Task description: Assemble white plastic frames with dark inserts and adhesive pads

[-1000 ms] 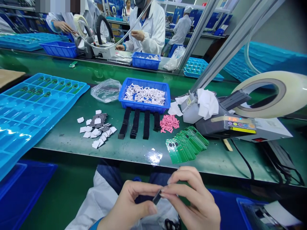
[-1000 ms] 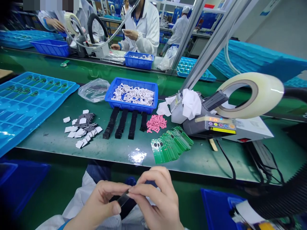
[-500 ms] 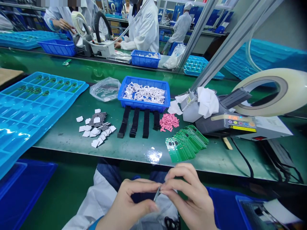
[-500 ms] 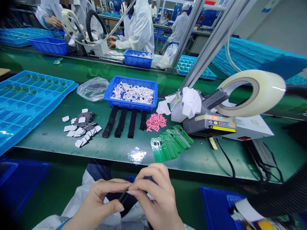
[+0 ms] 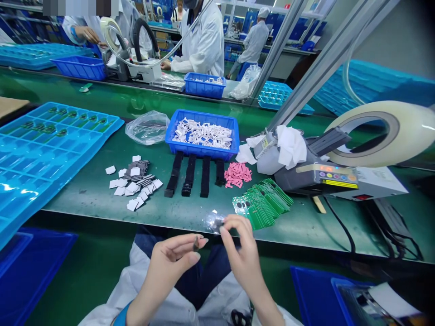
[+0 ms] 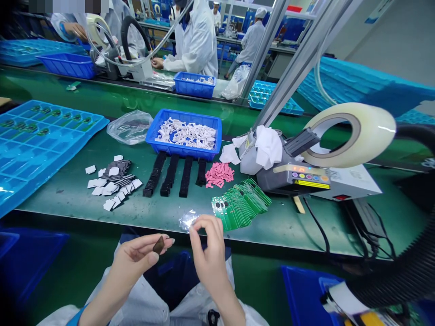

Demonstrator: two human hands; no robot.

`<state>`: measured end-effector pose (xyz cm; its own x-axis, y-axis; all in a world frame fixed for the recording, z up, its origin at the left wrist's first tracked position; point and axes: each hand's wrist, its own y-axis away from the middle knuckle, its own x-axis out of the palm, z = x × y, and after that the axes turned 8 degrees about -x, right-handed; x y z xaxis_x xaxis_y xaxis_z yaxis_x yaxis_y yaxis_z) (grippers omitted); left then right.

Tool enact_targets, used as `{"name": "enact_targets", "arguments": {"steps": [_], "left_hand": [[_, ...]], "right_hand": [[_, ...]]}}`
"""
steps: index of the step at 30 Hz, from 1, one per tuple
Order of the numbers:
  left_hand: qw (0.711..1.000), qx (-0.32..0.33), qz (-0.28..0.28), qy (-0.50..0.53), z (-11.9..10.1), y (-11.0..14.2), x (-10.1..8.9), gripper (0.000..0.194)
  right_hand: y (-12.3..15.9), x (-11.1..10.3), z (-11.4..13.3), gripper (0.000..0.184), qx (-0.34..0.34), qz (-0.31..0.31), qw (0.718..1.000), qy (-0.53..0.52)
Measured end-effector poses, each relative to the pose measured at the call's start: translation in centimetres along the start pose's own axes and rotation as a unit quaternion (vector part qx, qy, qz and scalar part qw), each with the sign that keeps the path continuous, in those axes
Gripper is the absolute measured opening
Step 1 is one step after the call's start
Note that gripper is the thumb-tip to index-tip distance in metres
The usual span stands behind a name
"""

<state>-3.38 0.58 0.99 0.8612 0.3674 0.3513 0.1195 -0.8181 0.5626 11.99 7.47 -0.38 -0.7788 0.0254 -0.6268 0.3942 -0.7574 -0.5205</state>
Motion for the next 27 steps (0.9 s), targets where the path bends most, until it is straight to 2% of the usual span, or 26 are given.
{"name": "enact_targets", "arguments": {"steps": [4,7,10,14,18,20,22,25,27], "left_hand": [[0.998,0.015,-0.007,-0.056,-0.4,0.4,-0.1,0.028],[0.990,0.037,-0.051,-0.123,-1.3,0.9,0.3,0.038],[0.978,0.047,-0.055,-0.194,-2.3,1.1,0.5,0.051],[0.966,0.084,-0.048,-0.239,-3.0,1.2,0.4,0.061],[0.947,0.122,-0.037,-0.294,-3.2,1.4,0.2,0.072],[0.930,0.158,-0.036,-0.331,-3.2,1.4,0.1,0.075],[0.908,0.215,-0.031,-0.359,-3.2,1.3,0.0,0.081],[0.877,0.294,-0.014,-0.379,-2.9,1.1,-0.2,0.098],[0.866,0.318,-0.003,-0.387,-2.6,0.9,-0.3,0.103]], "right_hand": [[0.2,3.0,-2.0,0.006,-0.013,-0.034,0.996,0.085],[0.8,3.1,-2.7,0.014,-0.078,-0.026,0.992,0.094],[1.2,2.2,-2.8,0.024,-0.125,0.008,0.989,0.073],[0.5,0.4,-1.6,0.017,-0.114,0.014,0.993,0.029],[-1.0,-1.8,0.6,0.017,-0.064,0.047,0.989,-0.127],[-1.8,-2.7,1.6,0.027,-0.058,0.082,0.975,-0.196],[-2.5,-3.3,2.1,0.033,-0.080,0.113,0.969,-0.205],[-2.8,-3.6,2.1,0.027,-0.135,0.139,0.969,-0.155],[-2.7,-3.5,1.8,0.025,-0.157,0.149,0.969,-0.119]]}}
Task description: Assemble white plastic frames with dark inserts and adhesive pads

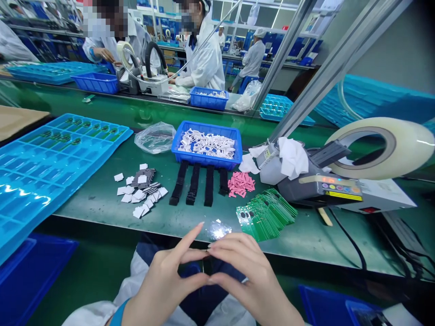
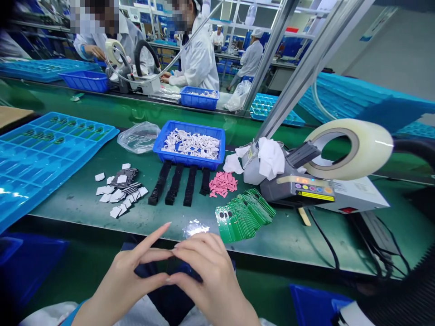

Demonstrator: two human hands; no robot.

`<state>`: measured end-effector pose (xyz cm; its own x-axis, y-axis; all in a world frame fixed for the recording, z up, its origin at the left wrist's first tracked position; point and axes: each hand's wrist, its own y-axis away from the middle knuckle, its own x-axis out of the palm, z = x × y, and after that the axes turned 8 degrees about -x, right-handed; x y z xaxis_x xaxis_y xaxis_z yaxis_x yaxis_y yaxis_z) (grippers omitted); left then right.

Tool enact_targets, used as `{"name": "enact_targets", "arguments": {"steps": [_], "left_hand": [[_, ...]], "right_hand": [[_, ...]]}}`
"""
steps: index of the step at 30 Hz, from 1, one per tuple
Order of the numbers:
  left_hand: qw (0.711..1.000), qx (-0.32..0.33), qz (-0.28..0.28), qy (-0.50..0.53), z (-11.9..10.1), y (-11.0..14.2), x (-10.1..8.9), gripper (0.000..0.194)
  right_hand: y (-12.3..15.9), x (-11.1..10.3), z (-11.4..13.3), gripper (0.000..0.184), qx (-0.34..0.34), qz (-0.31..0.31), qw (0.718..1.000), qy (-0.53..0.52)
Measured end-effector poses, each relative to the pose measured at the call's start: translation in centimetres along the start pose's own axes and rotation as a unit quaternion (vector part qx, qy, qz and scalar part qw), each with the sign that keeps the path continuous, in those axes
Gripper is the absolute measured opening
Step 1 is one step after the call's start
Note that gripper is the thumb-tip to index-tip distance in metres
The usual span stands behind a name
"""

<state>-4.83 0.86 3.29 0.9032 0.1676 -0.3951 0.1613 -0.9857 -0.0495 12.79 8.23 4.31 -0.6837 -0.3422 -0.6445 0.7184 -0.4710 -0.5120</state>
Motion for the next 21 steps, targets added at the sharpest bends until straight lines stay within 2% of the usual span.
{"name": "enact_targets", "arguments": {"steps": [3,6,9,11,13,16,19,21], "left_hand": [[1.000,-0.003,0.013,-0.012,0.7,0.2,0.2,0.098],[0.996,-0.070,0.051,-0.011,1.4,0.4,0.5,0.088],[0.986,-0.154,0.063,0.011,2.0,0.5,0.6,0.093],[0.983,-0.177,0.044,0.009,2.2,0.2,0.4,0.092],[0.986,-0.162,0.022,-0.024,2.4,-0.6,-0.3,0.076],[0.988,-0.089,-0.011,-0.127,2.4,-3.2,-2.3,0.047],[0.966,-0.010,-0.047,-0.255,1.8,-7.6,-4.8,0.036],[0.955,0.017,-0.054,-0.290,1.0,-11.4,-6.3,0.035]], "right_hand": [[0.4,0.3,-0.2,0.026,-0.002,0.039,0.999,0.020],[0.7,0.6,-0.3,0.022,0.013,0.065,0.998,0.010],[0.7,1.1,-1.3,0.015,0.069,0.030,0.995,-0.061],[0.5,1.8,-2.6,0.013,0.124,-0.023,0.981,-0.145],[0.2,2.7,-4.2,0.014,0.162,-0.080,0.961,-0.209],[-0.2,4.5,-6.5,0.018,0.169,-0.144,0.948,-0.226],[-0.5,5.9,-7.9,0.021,0.167,-0.181,0.944,-0.222],[-0.6,6.4,-8.3,0.022,0.166,-0.196,0.940,-0.223]]}}
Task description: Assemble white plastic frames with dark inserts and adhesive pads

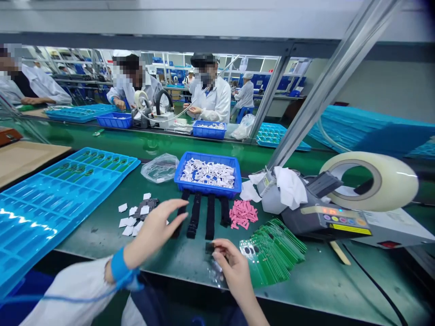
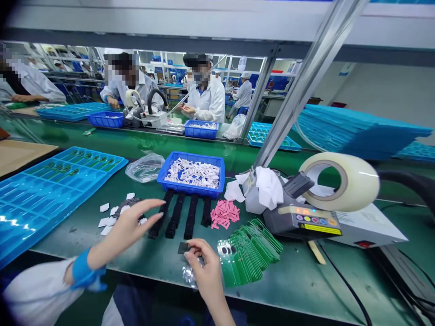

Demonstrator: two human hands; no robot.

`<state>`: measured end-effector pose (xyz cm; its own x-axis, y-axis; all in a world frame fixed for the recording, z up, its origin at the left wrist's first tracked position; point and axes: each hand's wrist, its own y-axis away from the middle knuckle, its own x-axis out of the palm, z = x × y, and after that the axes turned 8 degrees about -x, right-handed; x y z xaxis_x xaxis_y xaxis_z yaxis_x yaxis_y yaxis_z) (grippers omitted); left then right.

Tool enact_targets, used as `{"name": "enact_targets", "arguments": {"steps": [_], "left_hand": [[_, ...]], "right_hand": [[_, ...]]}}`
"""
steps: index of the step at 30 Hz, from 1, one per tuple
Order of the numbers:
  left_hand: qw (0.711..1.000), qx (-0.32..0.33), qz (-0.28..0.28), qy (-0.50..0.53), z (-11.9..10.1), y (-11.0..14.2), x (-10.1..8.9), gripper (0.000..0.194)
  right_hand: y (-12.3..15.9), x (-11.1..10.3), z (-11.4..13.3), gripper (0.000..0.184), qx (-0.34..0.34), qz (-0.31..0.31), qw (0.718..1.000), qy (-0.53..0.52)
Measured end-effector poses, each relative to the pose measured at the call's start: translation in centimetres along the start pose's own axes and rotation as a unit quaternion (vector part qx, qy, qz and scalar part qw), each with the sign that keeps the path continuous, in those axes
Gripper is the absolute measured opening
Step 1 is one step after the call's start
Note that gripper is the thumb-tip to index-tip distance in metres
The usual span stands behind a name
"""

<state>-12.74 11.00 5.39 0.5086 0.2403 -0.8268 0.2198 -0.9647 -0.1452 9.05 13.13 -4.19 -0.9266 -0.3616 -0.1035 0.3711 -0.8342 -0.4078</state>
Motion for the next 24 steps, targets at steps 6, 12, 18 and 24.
{"name": "enact_targets", "arguments": {"steps": [6,12,18,24], "left_hand": [[0.996,0.016,0.041,-0.077,-1.3,-12.4,0.5,0.024],[0.987,-0.051,0.116,-0.101,-2.0,-18.0,4.5,0.027],[0.991,-0.050,0.107,-0.063,-1.0,-17.4,4.1,0.024],[0.994,-0.039,0.074,0.070,-1.5,-16.6,2.8,0.021]], "right_hand": [[0.0,0.0,0.4,0.017,0.001,-0.019,1.000,-0.011],[-0.1,0.5,0.9,0.015,0.011,-0.037,0.999,-0.015],[-0.3,0.4,1.2,0.013,0.014,-0.035,0.999,-0.023],[0.0,0.3,0.8,0.015,0.013,-0.036,0.999,-0.029]]}}
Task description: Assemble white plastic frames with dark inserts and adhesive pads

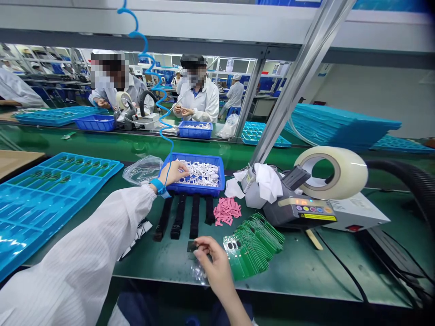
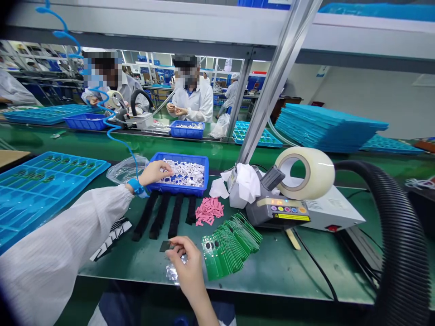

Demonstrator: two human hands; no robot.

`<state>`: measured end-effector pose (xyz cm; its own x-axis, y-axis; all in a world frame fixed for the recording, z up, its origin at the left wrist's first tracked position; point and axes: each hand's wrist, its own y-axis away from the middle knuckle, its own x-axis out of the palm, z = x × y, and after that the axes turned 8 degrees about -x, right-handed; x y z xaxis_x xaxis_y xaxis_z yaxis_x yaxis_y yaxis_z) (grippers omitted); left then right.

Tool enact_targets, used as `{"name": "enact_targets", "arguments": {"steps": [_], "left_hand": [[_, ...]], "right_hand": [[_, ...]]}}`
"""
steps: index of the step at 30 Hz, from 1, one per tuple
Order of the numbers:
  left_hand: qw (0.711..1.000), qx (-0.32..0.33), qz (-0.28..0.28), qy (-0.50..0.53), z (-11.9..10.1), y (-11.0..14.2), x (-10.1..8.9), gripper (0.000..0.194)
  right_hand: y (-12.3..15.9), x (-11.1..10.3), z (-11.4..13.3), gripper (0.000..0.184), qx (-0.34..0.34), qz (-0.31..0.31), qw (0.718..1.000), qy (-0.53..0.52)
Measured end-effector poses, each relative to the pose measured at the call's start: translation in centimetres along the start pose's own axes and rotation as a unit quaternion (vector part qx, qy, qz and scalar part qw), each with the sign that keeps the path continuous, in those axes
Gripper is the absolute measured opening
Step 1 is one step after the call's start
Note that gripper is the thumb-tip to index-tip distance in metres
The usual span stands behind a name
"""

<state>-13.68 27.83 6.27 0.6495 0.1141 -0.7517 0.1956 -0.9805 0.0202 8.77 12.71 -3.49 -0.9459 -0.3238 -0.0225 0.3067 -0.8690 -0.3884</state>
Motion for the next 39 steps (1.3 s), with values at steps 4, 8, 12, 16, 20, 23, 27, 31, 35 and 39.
{"name": "enact_targets", "arguments": {"steps": [4,8,12,16,20,23,27,31,35,39], "left_hand": [[0.987,0.020,0.034,0.155,-2.0,4.1,0.7,0.017],[0.950,0.025,0.116,0.289,-3.3,12.2,1.0,0.036],[0.892,-0.033,0.168,0.418,-2.7,19.7,1.5,0.038],[0.787,-0.145,0.211,0.561,-1.7,24.1,4.2,0.029],[0.719,-0.162,0.192,0.648,-2.2,26.7,8.0,0.028],[0.696,-0.170,0.186,0.672,-2.8,27.9,9.4,0.032],[0.759,-0.125,0.195,0.609,-2.6,28.5,8.9,0.024],[0.758,-0.097,0.227,0.604,-1.8,28.6,8.1,0.018],[0.633,-0.192,0.270,0.699,-1.5,28.8,8.1,0.035],[0.568,-0.218,0.284,0.741,-1.5,28.9,8.3,0.040]], "right_hand": [[0.1,0.0,-0.3,0.020,-0.005,-0.009,1.000,-0.002],[0.3,0.1,-0.6,0.025,-0.020,-0.040,0.999,-0.004],[1.3,-0.2,0.2,0.023,-0.043,-0.113,0.993,0.003],[3.8,-0.6,3.0,0.021,-0.082,-0.146,0.985,0.046],[5.4,-0.2,5.8,0.023,-0.178,-0.130,0.956,0.192],[5.6,0.5,6.8,0.022,-0.148,-0.154,0.956,0.203],[5.3,1.0,7.1,0.023,-0.034,-0.155,0.987,0.031],[4.8,0.5,7.9,0.020,-0.018,-0.101,0.995,-0.018],[4.2,-1.1,9.3,0.025,-0.130,-0.055,0.982,0.124],[3.8,-2.4,10.1,0.023,-0.237,0.049,0.934,0.264]]}}
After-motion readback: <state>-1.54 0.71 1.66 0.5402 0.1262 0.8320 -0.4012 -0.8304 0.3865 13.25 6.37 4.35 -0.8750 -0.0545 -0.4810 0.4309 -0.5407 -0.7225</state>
